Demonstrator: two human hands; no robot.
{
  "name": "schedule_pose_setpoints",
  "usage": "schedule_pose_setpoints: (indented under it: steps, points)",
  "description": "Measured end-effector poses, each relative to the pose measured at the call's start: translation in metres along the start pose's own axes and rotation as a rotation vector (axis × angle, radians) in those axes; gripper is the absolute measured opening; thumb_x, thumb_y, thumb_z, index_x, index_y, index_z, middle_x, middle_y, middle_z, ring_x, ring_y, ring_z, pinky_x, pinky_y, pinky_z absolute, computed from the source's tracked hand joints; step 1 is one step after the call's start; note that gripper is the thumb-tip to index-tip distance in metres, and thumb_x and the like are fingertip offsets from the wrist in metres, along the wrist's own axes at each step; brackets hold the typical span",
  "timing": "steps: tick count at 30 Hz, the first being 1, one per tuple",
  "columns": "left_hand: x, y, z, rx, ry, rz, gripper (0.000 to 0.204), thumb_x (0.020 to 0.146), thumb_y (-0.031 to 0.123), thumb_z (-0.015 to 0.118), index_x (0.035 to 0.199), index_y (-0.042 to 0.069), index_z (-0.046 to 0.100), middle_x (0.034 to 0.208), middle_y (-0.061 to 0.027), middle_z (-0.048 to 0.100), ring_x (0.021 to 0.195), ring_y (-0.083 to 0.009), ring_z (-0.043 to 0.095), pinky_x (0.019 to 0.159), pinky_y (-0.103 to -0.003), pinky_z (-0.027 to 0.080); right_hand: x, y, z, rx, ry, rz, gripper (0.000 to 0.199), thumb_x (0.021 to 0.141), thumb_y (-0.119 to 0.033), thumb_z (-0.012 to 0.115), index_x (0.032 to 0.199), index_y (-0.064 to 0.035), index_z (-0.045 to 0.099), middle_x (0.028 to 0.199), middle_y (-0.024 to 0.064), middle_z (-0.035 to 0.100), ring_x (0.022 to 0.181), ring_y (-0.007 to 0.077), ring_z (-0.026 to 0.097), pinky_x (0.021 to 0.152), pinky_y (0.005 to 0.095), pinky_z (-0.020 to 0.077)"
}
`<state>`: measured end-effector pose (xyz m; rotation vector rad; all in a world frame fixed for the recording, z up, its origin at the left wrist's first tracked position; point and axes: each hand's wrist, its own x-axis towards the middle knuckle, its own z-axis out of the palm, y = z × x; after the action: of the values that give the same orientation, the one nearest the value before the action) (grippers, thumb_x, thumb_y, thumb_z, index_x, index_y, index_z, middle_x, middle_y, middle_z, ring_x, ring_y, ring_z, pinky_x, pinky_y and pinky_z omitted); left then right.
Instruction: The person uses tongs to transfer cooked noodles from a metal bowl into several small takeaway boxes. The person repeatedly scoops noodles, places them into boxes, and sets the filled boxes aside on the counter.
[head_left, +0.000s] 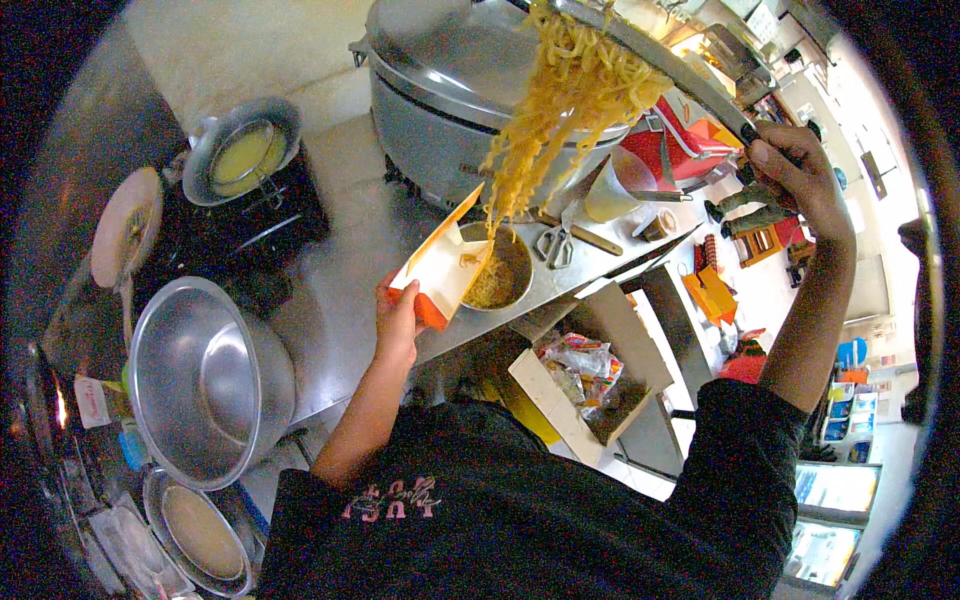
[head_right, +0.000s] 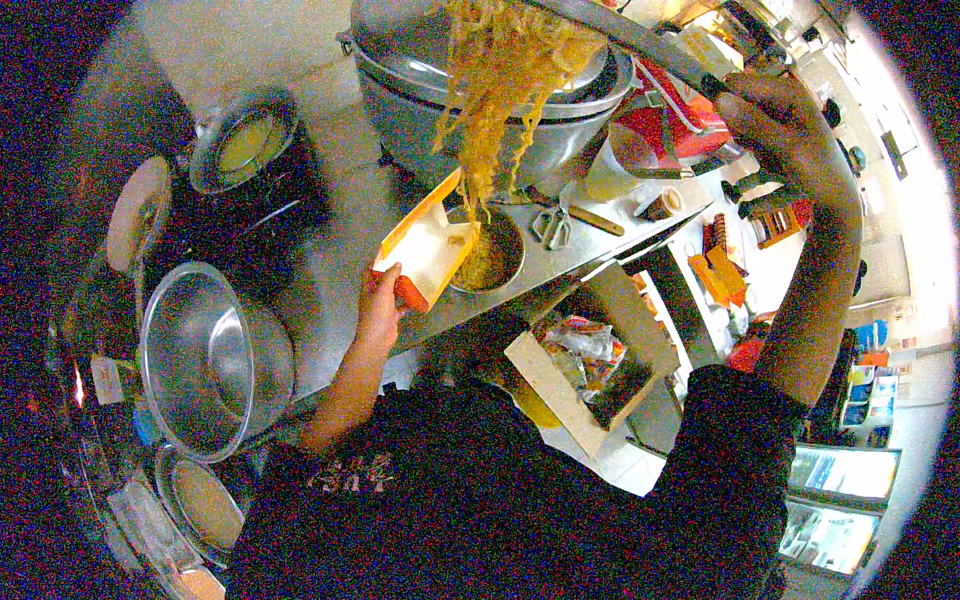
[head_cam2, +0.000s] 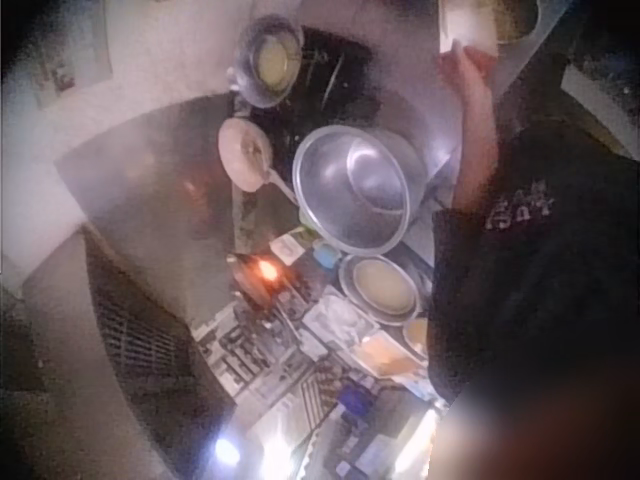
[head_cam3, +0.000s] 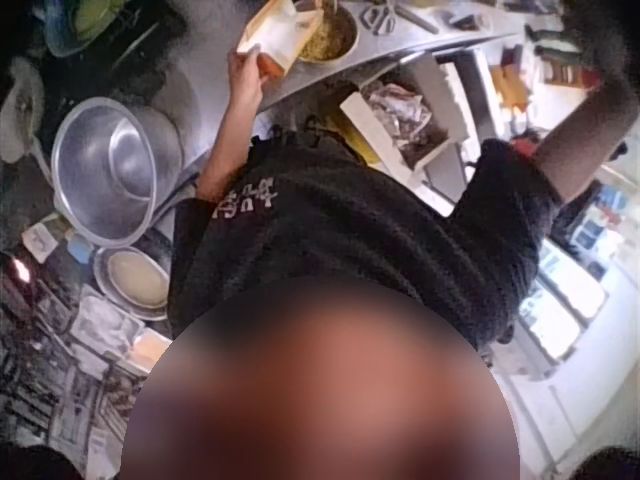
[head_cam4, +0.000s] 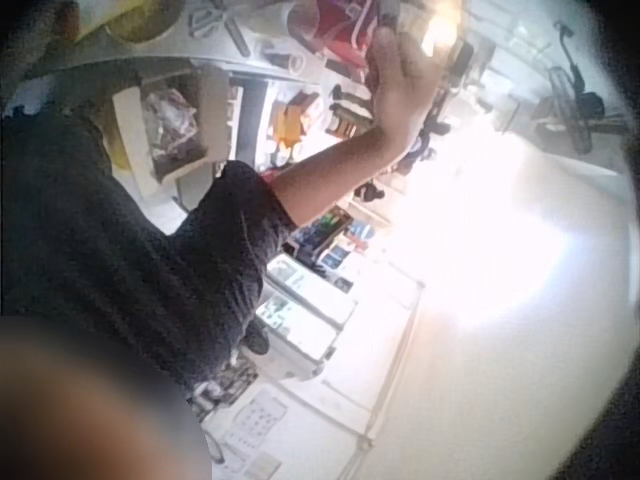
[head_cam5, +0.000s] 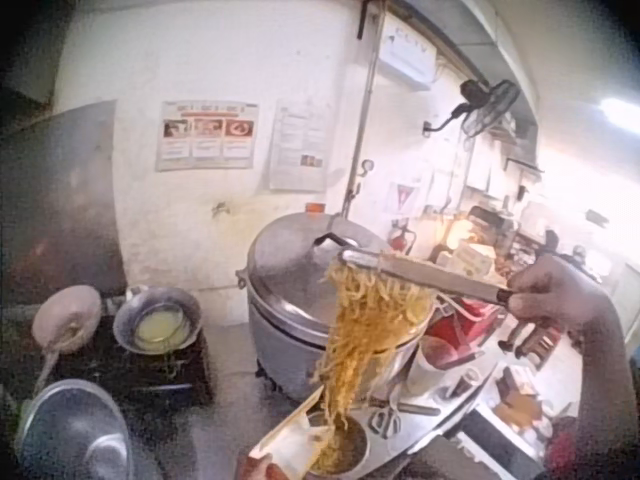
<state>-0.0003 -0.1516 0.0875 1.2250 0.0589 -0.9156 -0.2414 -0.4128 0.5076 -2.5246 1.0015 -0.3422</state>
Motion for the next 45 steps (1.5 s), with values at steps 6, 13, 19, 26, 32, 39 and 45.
schedule_pose_setpoints:
  steps: [6,13,19,26,32,39,45]
  points:
    - [-0.005,0.009,0.007,-0.082,-0.104,-0.082,0.047,0.093,0.023,0.056,0.137,0.018,0.042,0.127,-0.007,0.056,0.113,-0.0245,0.059,0.082,-0.047,0.056,0.003,-0.011,0.049,-0.12,-0.206,-0.27,0.03,0.089,-0.032,0.07,0.084,-0.0025,0.068,0.064,0.0009,0.054,0.059,0.0099,0.047,0.054,0.0302,0.0376]
    - [-0.004,0.003,-0.008,-0.192,-0.21,-0.146,0.055,0.086,0.017,0.054,0.139,0.019,0.041,0.129,-0.0075,0.053,0.107,-0.0242,0.057,0.081,-0.05,0.057,0.007,-0.056,0.21,-0.833,-0.481,-0.453,0.044,0.078,-0.048,0.073,0.098,-0.0092,0.069,0.084,0.0127,0.069,0.078,0.0335,0.07,0.069,0.044,0.0552]
    - [0.009,-0.017,-0.019,-0.249,-0.219,-0.146,0.058,0.086,0.018,0.052,0.143,0.022,0.04,0.132,-0.0073,0.052,0.111,-0.0245,0.055,0.084,-0.051,0.055,-0.02,-0.106,0.189,-0.968,-0.265,-0.642,0.009,0.076,-0.02,0.07,0.079,-0.0114,0.073,0.075,0.0081,0.068,0.076,0.0256,0.071,0.061,0.038,0.0542]
    - [0.014,-0.022,-0.019,-0.316,-0.164,-0.116,0.06,0.084,0.018,0.051,0.143,0.022,0.039,0.132,-0.0073,0.051,0.113,-0.0252,0.055,0.088,-0.051,0.053,-0.016,-0.084,0.161,-0.913,-0.065,-0.6,0.044,0.073,-0.048,0.077,0.078,-0.0052,0.071,0.074,0.0127,0.067,0.075,0.0321,0.069,0.063,0.0407,0.0543]
    - [-0.003,0.007,-0.026,-0.239,-0.184,-0.002,0.058,0.085,0.019,0.051,0.141,0.018,0.038,0.129,-0.0092,0.054,0.113,-0.0278,0.058,0.083,-0.05,0.057,-0.02,0.048,0.193,-0.79,-0.43,-0.018,0.062,0.076,-0.066,0.067,0.094,-0.007,0.073,0.094,0.0206,0.069,0.082,0.035,0.068,0.076,0.0471,0.0544]
    - [-0.004,0.025,-0.026,-0.046,-0.194,0.066,0.057,0.084,0.02,0.052,0.14,0.018,0.041,0.132,-0.0107,0.052,0.116,-0.0292,0.055,0.079,-0.048,0.057,-0.069,0.099,0.294,-0.388,-0.254,0.034,0.046,0.084,-0.057,0.064,0.097,-0.0128,0.069,0.082,0.0132,0.071,0.077,0.0372,0.069,0.07,0.0493,0.0555]
    - [0.013,0.024,-0.032,-0.073,-0.166,-0.013,0.053,0.085,0.021,0.053,0.138,0.018,0.043,0.128,-0.008,0.055,0.112,-0.0263,0.057,0.081,-0.045,0.056,-0.089,0.106,0.305,-0.326,-0.147,0.14,0.037,0.089,-0.049,0.062,0.093,-0.0135,0.071,0.075,0.0147,0.069,0.07,0.0364,0.067,0.066,0.0478,0.054]
